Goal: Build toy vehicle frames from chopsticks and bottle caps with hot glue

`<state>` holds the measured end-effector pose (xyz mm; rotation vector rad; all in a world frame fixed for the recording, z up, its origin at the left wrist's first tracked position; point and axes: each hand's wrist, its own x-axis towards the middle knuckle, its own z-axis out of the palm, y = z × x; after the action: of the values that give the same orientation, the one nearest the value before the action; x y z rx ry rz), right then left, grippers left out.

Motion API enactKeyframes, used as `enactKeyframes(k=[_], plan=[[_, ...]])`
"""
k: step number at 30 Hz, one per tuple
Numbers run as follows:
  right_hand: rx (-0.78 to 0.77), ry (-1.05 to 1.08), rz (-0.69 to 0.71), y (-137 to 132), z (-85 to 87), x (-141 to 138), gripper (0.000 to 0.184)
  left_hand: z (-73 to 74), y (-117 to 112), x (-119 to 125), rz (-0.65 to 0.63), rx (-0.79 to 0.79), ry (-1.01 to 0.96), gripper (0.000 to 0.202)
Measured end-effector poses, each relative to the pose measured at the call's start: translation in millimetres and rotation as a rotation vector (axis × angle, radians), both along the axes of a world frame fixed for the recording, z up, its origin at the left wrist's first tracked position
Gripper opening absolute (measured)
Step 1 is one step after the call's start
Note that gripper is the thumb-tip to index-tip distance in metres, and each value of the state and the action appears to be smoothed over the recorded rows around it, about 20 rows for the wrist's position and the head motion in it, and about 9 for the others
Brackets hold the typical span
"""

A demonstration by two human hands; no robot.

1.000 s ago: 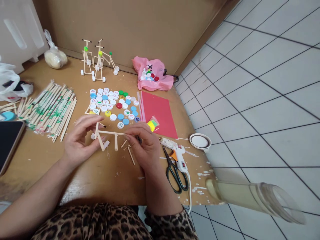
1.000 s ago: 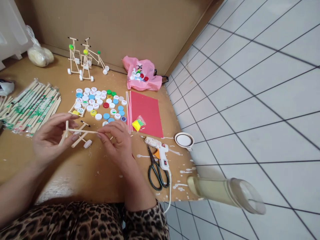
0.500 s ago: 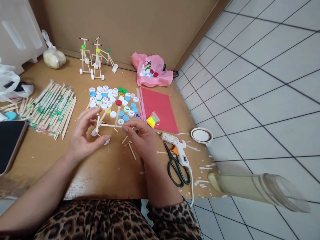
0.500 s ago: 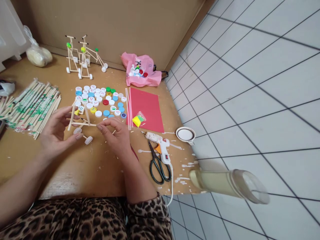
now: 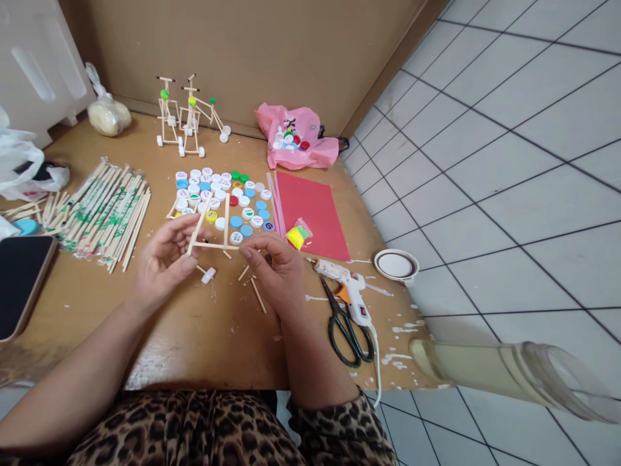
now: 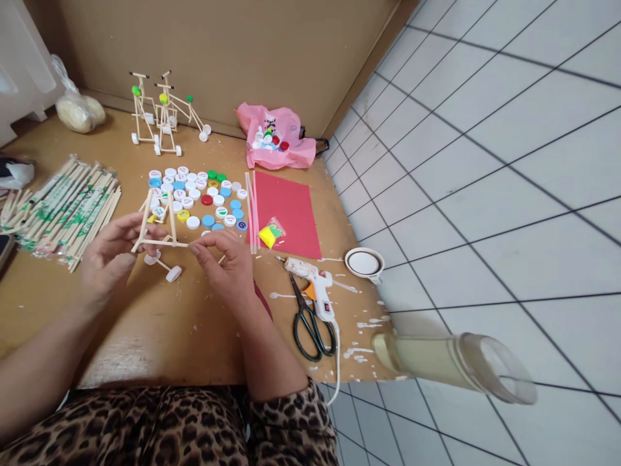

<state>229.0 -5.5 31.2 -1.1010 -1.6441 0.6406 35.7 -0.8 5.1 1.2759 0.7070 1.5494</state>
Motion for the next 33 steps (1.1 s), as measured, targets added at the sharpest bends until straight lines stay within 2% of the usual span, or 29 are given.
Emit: enactKeyframes(k=[6,13,22,27,33], plan=[[0.051,0.058,0.041,1,-3.9,-3,0.017,-5.7,5,1,-0.01,0.023,-0.015,0.044],[0.015,0.109,0.036,2,-6.9,-3,0.015,-9.1,9,-1,-0.001,0.028,-0.01,0.055],[-0.006,0.205,0.05,2,-10.4,-4,0.012,-11.9,7,1,0.066,0.172,0.086,0.052],[-0.059,0.278,0.08,3,-10.7,-4,0.009,-16.1,7,2,0.097,0.243,0.119,0.062],[-0.093,0.311,0.079,3,-12.3,-5,0.008,-18.1,9,5,0.143,0.28,0.133,0.056]])
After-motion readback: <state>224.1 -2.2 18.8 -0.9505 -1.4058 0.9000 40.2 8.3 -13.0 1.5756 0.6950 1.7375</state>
